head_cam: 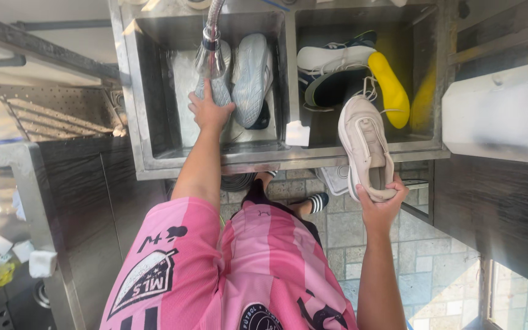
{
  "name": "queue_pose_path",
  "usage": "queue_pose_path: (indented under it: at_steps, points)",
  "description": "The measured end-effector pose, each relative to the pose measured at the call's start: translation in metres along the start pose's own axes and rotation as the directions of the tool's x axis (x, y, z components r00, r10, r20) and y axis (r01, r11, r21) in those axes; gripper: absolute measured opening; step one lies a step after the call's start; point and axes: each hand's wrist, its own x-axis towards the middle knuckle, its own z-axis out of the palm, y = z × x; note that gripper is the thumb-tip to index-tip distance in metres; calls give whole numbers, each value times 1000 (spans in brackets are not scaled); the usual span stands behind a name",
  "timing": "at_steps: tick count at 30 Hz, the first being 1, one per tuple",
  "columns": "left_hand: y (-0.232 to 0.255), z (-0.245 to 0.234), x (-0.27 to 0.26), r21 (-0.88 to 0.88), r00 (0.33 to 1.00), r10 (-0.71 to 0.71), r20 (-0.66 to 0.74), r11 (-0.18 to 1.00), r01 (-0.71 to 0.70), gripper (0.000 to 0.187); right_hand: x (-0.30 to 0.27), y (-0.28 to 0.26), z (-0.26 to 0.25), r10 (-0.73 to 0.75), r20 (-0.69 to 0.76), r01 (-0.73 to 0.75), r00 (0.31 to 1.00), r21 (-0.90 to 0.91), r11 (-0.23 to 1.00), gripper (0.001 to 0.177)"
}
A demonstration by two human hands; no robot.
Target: The person scrubs a white sneaker with a sponge, rinses it under a faucet, and then uses a steam blower on the shoe. The person handles the shoe and sponge throughout the process.
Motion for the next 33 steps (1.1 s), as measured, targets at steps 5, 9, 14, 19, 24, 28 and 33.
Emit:
queue_pose_path:
  at_steps: [5,9,14,19,24,28,33]
  points:
    - [1,-14,-2,7,997,-58,57,998,58,134,14,-1,-2,0,24,0,1000,1,1000,66]
    - [-8,-2,5,58,992,-105,75,993,100,133,3,2,-5,26,60,-25,998,-20,999,66]
    - [0,8,12,43,976,-171,137,985,166,139,12,1,-5,34,72,-33,997,-17,999,65]
    - [-6,2,2,-91,963,-195,184,973,214,147,8,-5,-13,47,100,-42,994,-52,998,65]
    - [-13,-39,0,-265,963,-150,225,941,208,160,16,-8,-4,89,85,-86,992,-28,996,65]
    - [-21,-52,-5,0,958,-241,155,970,244,153,18,-12,-2,66,76,-63,995,-40,997,64]
    - [-18,-34,9,18,925,-337,174,940,340,159,18,-12,0,95,76,-90,993,-74,993,64]
